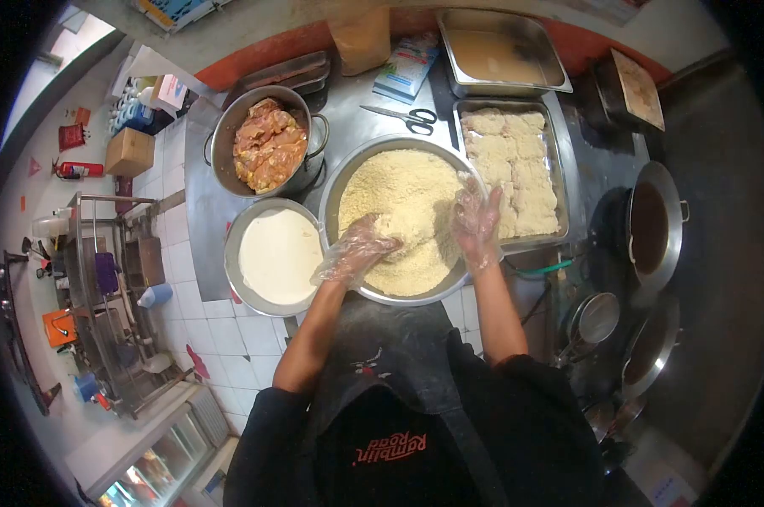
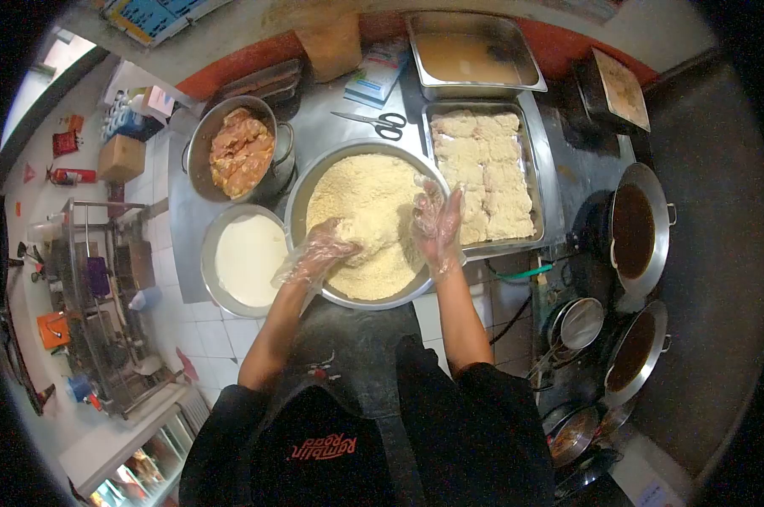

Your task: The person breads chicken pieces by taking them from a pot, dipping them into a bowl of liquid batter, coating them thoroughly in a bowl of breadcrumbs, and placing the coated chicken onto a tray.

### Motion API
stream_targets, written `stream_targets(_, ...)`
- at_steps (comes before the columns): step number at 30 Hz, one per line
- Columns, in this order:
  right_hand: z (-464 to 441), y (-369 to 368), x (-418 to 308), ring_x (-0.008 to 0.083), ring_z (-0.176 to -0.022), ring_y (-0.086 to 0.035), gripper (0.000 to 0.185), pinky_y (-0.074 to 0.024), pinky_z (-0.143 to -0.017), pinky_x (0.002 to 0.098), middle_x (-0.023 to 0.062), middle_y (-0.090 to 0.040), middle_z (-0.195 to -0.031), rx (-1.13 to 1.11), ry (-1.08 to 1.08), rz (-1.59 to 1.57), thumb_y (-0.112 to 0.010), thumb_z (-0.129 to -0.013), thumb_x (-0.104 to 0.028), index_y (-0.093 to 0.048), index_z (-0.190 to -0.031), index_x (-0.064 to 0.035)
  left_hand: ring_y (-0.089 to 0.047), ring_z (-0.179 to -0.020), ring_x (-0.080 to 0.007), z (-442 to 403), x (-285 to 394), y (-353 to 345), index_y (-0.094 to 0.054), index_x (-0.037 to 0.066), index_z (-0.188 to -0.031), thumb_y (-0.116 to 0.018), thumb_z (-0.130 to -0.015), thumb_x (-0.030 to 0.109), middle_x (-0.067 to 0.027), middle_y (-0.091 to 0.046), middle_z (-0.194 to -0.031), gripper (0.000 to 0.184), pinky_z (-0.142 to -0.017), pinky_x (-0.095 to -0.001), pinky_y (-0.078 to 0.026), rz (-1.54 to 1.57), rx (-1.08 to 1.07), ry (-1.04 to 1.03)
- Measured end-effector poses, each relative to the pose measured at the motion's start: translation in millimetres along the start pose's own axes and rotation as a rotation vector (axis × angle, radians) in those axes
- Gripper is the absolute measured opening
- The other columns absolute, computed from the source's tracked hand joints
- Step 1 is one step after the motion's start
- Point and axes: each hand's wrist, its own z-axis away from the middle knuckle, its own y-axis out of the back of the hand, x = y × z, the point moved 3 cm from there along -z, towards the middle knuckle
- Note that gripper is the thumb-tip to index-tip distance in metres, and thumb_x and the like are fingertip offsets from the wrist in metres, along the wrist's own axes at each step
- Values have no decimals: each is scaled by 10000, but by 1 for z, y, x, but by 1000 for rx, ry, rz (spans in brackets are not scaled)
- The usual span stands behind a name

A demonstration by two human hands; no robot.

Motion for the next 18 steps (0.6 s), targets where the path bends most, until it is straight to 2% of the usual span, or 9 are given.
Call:
stream_targets(2,3,0,1,87,-417,-454,621,-343,-351,189,56,-649,-806,28,36,-20,-591,-923,-662,-636,-1208,-112,-685,-1040,-310,2,4,1,-557,-88,-1324,-884,-736,349,-245,-683,-1174,802,-906,-362,-543,75,-34,16)
stream_targets(5,3,1,2,84,-435,-477,604,-346,-351,191,60,-660,-814,-63,16,-70,-598,-932,-640,-631,-1217,-108,-698,-990,-292,-5,-13,-2,-575,-77,-1300,-865,-761,309,-235,-691,-1149,724,-868,-357,-554,103,-70,-111)
stream_targets(7,6,2,0,92,-486,-516,592,-367,-364,197,34,-648,-818,-62,30,-29,-569,-942,-651,-629,-1229,-137,-689,-1018,-307,-1,-17,1,-583,-64,-1292,-857,-764,326,-236,-690,-1164,711,-899,-370,-546,260,-56,38)
stream_targets(8,7,2,-2,101,-536,-555,581,-388,-377,203,8,-637,-822,-60,40,13,-541,-951,-663,-627,-1241,-166,-689,-1018,-307,0,-15,3,-583,-64,-1292,-857,-764,326,-236,-690,-1164,711,-899,-370,-546,256,-57,36)
stream_targets(11,10,6,-6,99,-546,-559,575,-395,-380,206,6,-632,-818,-27,68,16,-562,-945,-653,-621,-1241,-163,-677,-1043,-309,6,-2,15,-589,-40,-1293,-838,-775,339,-233,-690,-1152,688,-922,-383,-531,11,18,-27)
stream_targets(13,10,8,-8,96,-552,-558,571,-396,-383,206,6,-629,-820,5,83,18,-571,-942,-649,-622,-1235,-161,-678,-957,-234,23,30,29,-623,24,-1240,-839,-771,182,-139,-708,-1033,540,-860,-370,-548,-167,105,-209)
stream_targets(15,15,6,-9,92,-557,-558,567,-398,-386,206,6,-627,-821,39,102,21,-580,-939,-645,-624,-1228,-159,-676,-948,-237,37,58,42,-621,15,-1230,-830,-766,200,-146,-704,-1039,541,-854,-371,-543,-121,79,-198)
stream_targets(17,22,-4,-12,79,-477,-483,628,-370,-388,186,45,-637,-811,29,131,8,-602,-926,-647,-606,-1233,-100,-674,-940,-241,46,84,54,-620,6,-1221,-821,-762,218,-153,-699,-1044,544,-847,-372,-538,-72,50,-187)
stream_targets(18,24,-3,-13,79,-477,-483,628,-370,-388,186,45,-637,-811,32,140,7,-602,-926,-647,-606,-1233,-100,-672,-934,-243,47,95,59,-618,0,-1214,-820,-760,252,-162,-695,-1044,557,-849,-370,-536,-197,34,-212)
